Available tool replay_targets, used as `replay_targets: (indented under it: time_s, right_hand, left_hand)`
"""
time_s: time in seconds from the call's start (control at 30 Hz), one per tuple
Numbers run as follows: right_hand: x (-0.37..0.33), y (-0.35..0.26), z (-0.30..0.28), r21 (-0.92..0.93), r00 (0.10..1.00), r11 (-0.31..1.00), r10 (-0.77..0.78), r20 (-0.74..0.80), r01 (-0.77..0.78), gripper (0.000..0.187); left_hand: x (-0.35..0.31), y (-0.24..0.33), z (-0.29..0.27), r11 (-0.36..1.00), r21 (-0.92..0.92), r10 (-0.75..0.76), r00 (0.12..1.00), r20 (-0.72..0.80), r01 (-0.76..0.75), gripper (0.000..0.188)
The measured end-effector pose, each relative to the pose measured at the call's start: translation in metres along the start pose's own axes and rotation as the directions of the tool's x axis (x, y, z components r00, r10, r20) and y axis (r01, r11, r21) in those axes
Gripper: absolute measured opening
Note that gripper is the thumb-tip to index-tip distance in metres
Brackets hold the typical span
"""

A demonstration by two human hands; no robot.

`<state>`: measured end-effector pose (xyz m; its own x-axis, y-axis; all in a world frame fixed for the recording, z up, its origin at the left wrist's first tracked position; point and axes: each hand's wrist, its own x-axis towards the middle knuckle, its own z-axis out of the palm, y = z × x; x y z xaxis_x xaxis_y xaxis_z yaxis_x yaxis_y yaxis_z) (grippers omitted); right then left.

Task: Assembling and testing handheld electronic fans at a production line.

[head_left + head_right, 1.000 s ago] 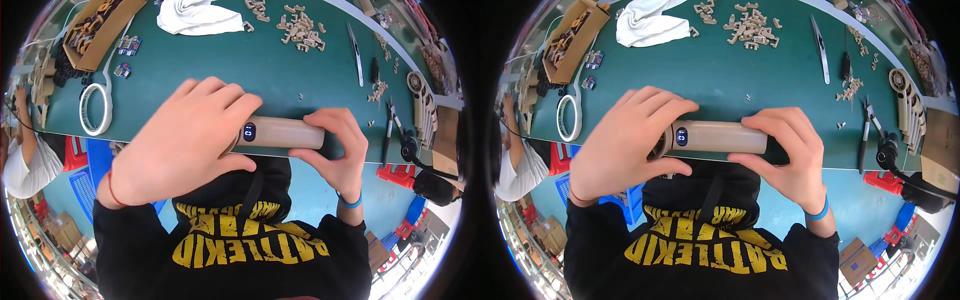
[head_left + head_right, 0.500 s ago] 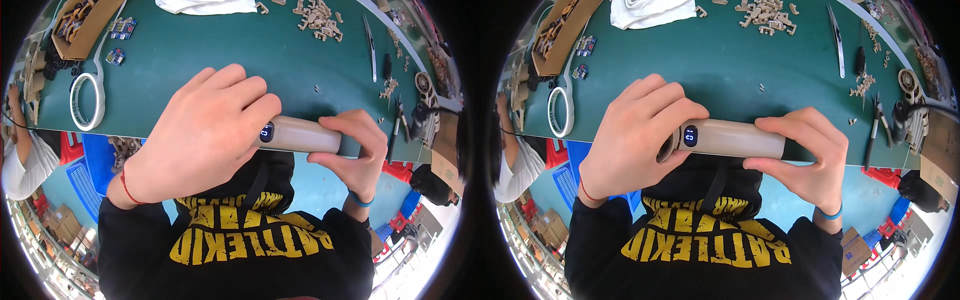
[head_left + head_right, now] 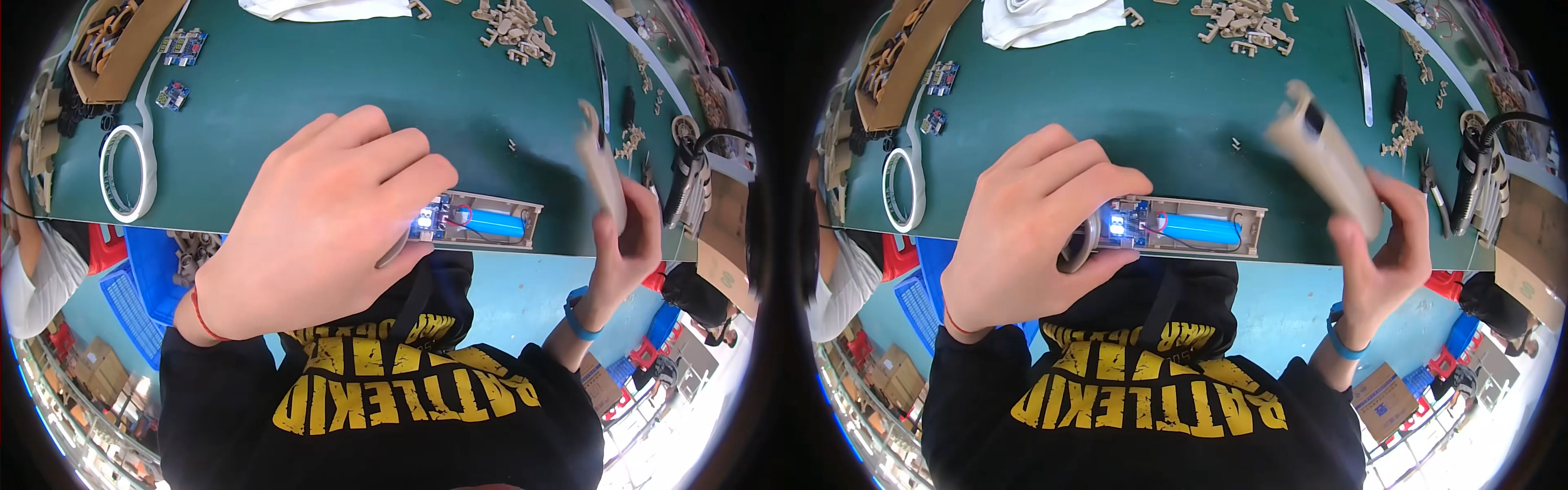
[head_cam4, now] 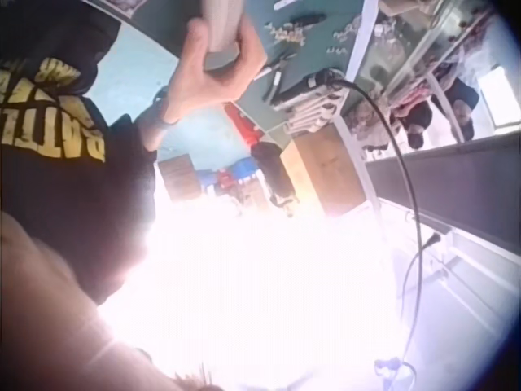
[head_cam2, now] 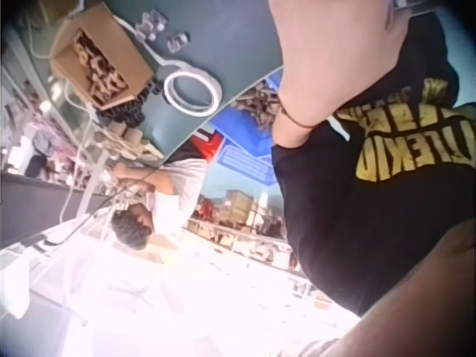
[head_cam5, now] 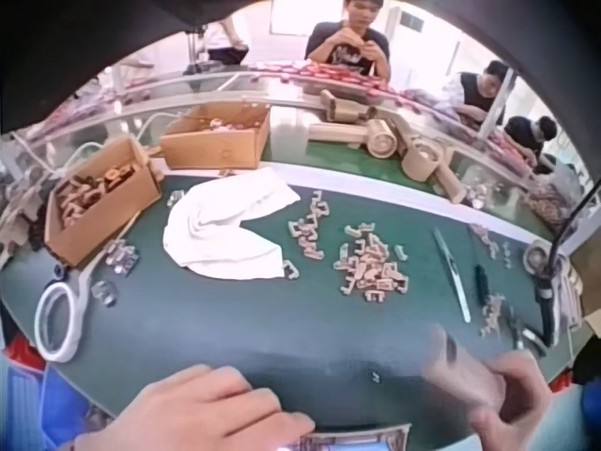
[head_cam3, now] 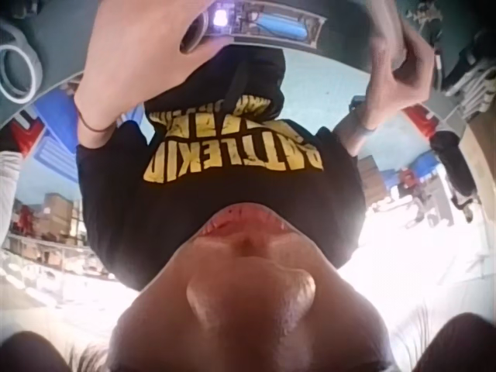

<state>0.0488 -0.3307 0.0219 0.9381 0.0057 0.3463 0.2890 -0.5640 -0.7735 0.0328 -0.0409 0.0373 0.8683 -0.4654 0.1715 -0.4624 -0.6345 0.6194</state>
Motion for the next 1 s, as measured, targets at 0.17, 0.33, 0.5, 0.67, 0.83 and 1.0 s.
replay_targets:
  time_s: [0.17,0.33,0.5,0.67,0.83,1.0]
  right_hand:
    - [0.002,0.005,0.016,-0.439,0.999,0.898,0.05,-0.004,-0.047,0.031]
    - [0.006,-0.006,0.016,-0.383,0.987,0.911,-0.163,0.003,0.152,0.028]
    - [0.01,-0.025,0.007,-0.183,0.945,0.934,-0.275,0.177,0.306,0.018]
    - [0.029,0.007,-0.01,-0.352,0.993,0.936,-0.069,-0.093,0.032,0.015]
    - [0.048,0.01,-0.014,-0.465,0.992,0.879,-0.06,0.113,0.106,0.019]
    - [0.095,0.01,0.011,-0.547,0.961,0.802,-0.12,0.247,0.241,0.023]
  left_hand:
    - [0.002,-0.001,0.003,0.999,-0.002,0.04,0.999,0.001,-0.04,0.045]
    - [0.007,0.003,0.002,0.999,-0.033,0.006,1.0,-0.017,-0.006,0.044]
    - [0.013,0.007,0.002,0.998,-0.052,0.026,1.0,-0.007,-0.027,0.041]
    - [0.008,0.006,-0.001,0.999,-0.048,-0.019,1.0,0.007,0.019,0.04]
    - [0.001,0.001,-0.004,0.998,-0.056,0.003,1.0,0.016,-0.002,0.04]
    - [-0.005,-0.008,-0.005,0.998,-0.064,-0.012,0.999,0.033,0.014,0.039]
